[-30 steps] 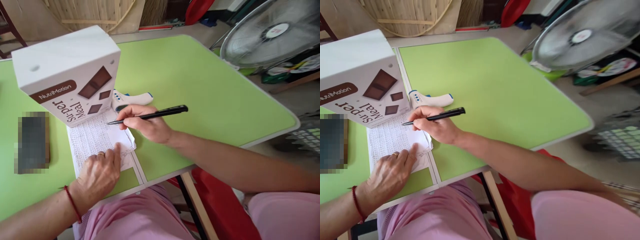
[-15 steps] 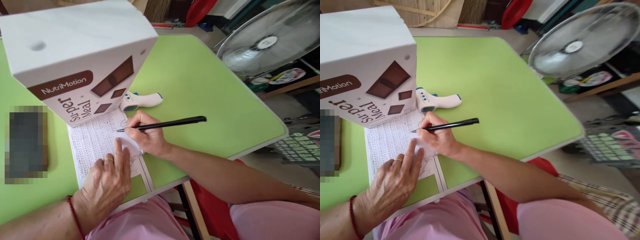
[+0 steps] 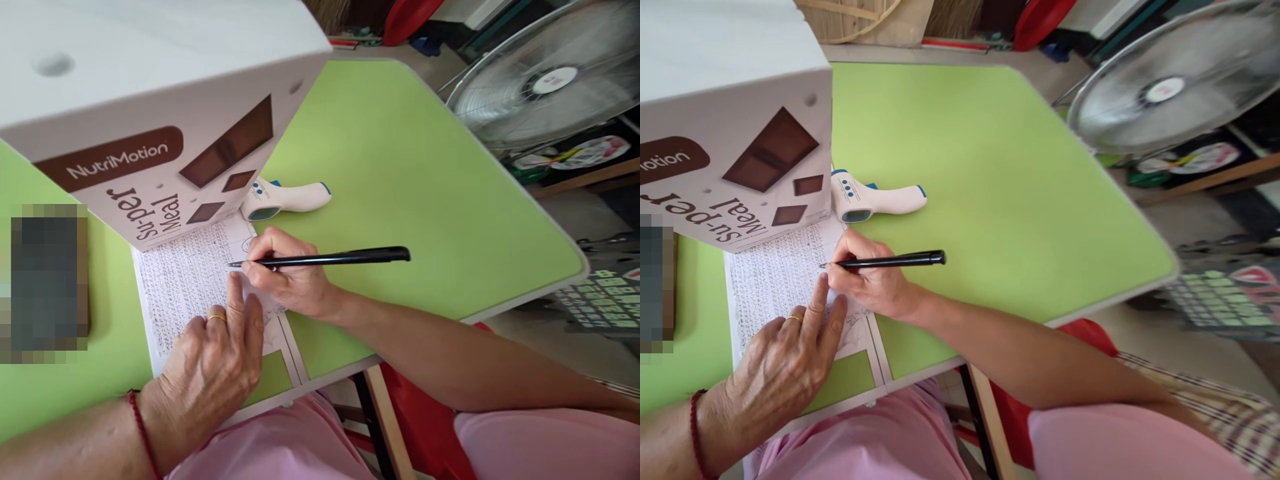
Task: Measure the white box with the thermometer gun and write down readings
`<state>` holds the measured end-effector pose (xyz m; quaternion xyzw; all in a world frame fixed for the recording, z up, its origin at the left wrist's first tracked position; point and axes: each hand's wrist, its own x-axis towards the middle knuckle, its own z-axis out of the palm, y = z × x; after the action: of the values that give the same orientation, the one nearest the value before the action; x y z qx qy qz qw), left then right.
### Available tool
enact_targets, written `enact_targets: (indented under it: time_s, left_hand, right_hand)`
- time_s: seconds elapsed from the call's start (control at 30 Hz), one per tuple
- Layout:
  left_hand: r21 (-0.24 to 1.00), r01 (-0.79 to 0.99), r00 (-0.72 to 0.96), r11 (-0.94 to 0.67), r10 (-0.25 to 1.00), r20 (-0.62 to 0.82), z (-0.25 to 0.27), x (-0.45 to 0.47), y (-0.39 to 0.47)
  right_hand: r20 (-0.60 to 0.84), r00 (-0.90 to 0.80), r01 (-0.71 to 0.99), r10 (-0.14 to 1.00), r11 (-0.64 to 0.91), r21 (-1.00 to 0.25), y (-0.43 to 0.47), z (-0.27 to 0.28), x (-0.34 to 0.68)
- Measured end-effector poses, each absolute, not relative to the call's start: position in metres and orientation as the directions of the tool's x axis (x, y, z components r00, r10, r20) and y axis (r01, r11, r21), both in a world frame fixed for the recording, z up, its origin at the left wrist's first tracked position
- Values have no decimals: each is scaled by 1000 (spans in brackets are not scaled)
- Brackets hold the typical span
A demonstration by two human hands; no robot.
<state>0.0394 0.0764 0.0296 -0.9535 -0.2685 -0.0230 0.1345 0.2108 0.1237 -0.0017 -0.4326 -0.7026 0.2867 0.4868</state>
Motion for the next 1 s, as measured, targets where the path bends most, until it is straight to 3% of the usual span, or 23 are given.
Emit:
enact_targets:
  time_s: [1.0]
  left_hand:
    - [-254,526,850,-811,507,143,31,39,77]
  right_hand:
    - [435,-181,369,882,471,-801,124,1,213]
